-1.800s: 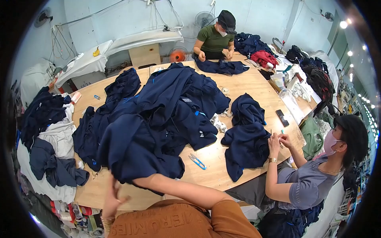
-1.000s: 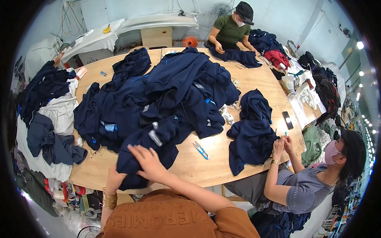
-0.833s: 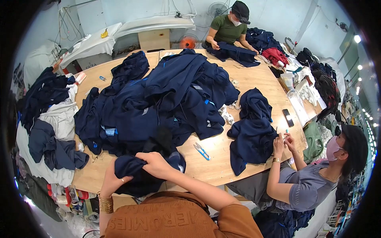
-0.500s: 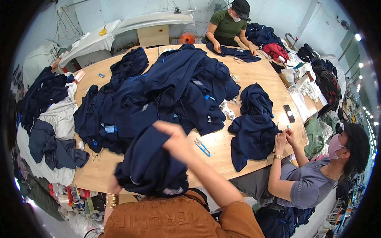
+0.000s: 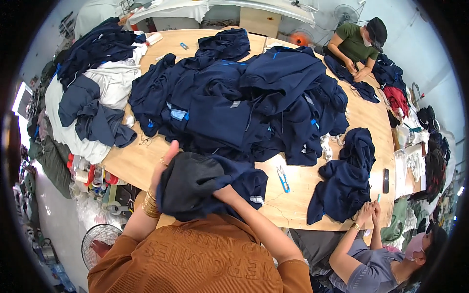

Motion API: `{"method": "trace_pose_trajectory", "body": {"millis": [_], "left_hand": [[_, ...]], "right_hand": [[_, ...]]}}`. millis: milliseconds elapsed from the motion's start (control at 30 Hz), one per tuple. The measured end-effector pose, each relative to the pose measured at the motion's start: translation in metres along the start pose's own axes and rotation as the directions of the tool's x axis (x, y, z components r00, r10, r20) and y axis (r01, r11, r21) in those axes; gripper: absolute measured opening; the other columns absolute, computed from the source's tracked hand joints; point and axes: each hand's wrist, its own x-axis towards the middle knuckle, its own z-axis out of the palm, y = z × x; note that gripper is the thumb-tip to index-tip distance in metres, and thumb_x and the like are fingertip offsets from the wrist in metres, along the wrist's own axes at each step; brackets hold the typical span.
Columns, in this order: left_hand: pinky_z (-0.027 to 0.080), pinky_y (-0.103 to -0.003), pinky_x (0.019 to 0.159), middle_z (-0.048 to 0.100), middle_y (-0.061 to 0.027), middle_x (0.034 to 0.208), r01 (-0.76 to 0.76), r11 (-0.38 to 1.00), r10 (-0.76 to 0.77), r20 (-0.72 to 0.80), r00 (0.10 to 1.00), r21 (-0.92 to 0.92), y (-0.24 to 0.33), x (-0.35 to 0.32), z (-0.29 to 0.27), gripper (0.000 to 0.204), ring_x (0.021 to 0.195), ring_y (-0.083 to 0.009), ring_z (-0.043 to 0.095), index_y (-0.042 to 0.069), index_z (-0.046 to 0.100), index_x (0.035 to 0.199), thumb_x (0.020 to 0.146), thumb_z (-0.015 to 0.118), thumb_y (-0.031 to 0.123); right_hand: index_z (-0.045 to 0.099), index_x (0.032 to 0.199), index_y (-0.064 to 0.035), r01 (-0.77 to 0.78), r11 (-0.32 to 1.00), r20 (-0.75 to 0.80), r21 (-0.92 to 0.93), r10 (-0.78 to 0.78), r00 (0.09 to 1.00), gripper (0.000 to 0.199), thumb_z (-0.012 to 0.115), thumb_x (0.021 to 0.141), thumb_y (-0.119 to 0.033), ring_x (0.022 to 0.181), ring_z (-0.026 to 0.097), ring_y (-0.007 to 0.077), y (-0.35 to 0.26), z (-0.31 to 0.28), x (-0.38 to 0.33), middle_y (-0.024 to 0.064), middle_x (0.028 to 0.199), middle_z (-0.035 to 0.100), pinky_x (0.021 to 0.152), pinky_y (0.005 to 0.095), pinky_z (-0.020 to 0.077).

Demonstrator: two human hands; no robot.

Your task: Trimming excess threads and loose ends from finished blue clothing items using small clippers.

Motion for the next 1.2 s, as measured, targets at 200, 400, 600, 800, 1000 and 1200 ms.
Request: {"method": "trace_pose_trajectory", "body": {"millis": [200,400,600,800,1000,1200], "left_hand": [[0.035,-0.032,0.099,0.053,-0.0113,0.122,-0.16,0.927,0.151,0.052,0.987,0.34,0.019,0.001,0.028,0.08,0.113,-0.02,0.05,-0.001,0.049,0.122,0.086,0.021,0.065],[0.031,-0.038,0.102,0.04,-0.0133,0.135,-0.084,0.98,0.003,0.404,0.915,0.183,-0.009,0.01,0.041,0.094,0.12,-0.0245,0.044,0.0,0.039,0.13,0.077,0.024,0.076],[0.043,-0.024,0.081,0.059,-0.0118,0.107,-0.037,0.567,0.351,-0.201,0.914,0.823,0.05,0.001,0.01,0.053,0.096,-0.0126,0.054,-0.007,0.054,0.11,0.094,0.04,0.041],[0.04,-0.034,0.095,0.058,-0.0104,0.111,-0.485,0.22,0.831,0.098,0.548,0.846,0.098,-0.121,-0.136,0.032,0.1,-0.0209,0.056,-0.006,0.053,0.112,0.092,0.036,0.012],[0.041,-0.03,0.089,0.058,-0.0077,0.108,-0.224,0.419,0.664,-0.129,0.736,0.88,0.06,-0.051,-0.038,0.03,0.097,-0.0184,0.055,-0.003,0.052,0.112,0.084,0.053,0.008],[0.046,-0.034,0.086,0.059,-0.0123,0.106,-0.554,0.638,0.754,-0.287,0.59,0.535,0.078,-0.083,-0.008,0.029,0.095,-0.0231,0.058,-0.003,0.054,0.106,0.079,0.054,0.006]], "right_hand": [[0.055,0.111,-0.0021,-0.122,0.914,0.044,0.387,0.113,0.993,0.026,0.046,0.089,-0.012,0.099,0.056,0.0189,0.006,-0.004,-0.004,0.0085,0.109,0.06,0.088,0.0291,0.0414],[0.053,0.115,-0.0031,-0.197,0.674,0.089,0.712,0.192,0.977,0.029,0.046,0.09,-0.015,0.103,0.055,0.0197,0.01,-0.009,0.0,0.009,0.113,0.058,0.091,0.0307,0.0407],[0.051,0.118,-0.0042,-0.224,0.332,0.148,0.917,0.239,0.96,0.032,0.045,0.091,-0.019,0.106,0.053,0.0205,0.006,-0.032,-0.014,0.0095,0.118,0.055,0.093,0.0323,0.0399],[0.043,0.124,-0.0058,0.212,0.403,-0.231,0.89,-0.001,0.973,0.052,0.061,0.077,-0.019,0.109,0.052,0.0277,-0.047,-0.106,-0.05,0.0136,0.12,0.052,0.096,0.0399,0.0402],[0.058,0.098,-0.0076,0.035,0.562,-0.366,0.826,0.489,0.792,0.031,0.067,0.073,-0.023,0.088,0.058,0.0186,-0.03,-0.113,-0.033,0.0081,0.097,0.06,0.082,0.032,0.0475],[0.051,0.112,-0.0029,0.152,0.548,-0.303,0.822,0.195,0.933,0.035,0.06,0.078,-0.006,0.094,0.059,0.0181,-0.021,-0.125,-0.055,0.0097,0.105,0.06,0.087,0.0306,0.0458]]}}
